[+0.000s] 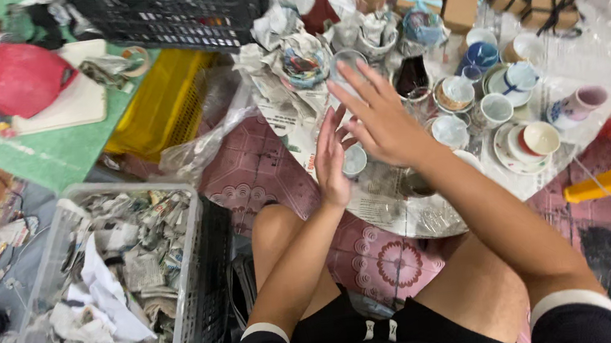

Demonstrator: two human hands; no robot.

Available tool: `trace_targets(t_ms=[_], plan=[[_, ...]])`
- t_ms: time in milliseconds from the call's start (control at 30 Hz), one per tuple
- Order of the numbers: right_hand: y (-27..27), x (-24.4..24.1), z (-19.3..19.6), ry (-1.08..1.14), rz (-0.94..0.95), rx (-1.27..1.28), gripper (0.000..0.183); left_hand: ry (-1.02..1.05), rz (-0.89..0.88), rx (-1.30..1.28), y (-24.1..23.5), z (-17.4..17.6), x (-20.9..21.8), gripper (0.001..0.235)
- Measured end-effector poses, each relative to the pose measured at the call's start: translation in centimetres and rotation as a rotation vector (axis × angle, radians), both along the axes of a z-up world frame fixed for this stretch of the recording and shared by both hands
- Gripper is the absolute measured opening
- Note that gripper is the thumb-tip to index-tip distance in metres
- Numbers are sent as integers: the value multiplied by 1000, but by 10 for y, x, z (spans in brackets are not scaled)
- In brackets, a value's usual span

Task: The person sits on the floor and wraps small ceramic cups and saucers with newspaper sheets. They fold the paper around each item and place the wrapped bundles onto a nearby table. The process is repeated for multiple items.

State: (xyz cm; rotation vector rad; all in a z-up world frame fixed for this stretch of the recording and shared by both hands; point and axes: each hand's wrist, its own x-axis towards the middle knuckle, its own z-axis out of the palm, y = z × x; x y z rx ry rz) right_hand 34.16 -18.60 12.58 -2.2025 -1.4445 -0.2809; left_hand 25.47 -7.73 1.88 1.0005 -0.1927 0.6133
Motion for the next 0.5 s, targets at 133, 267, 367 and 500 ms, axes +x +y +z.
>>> trace_targets(t_ms=[133,267,367,500], plan=[[14,-46,25,42,98,49,65,-95,53,-28,16,14,-35,58],[47,-91,35,70,228,92,67,-4,179,175,59,13,-112,42],[71,-129,19,139,365,144,64,137,335,423,96,2,-175,25],[112,-197,-38,243,522,216,63,378,386,493,144,-18,-249,17]])
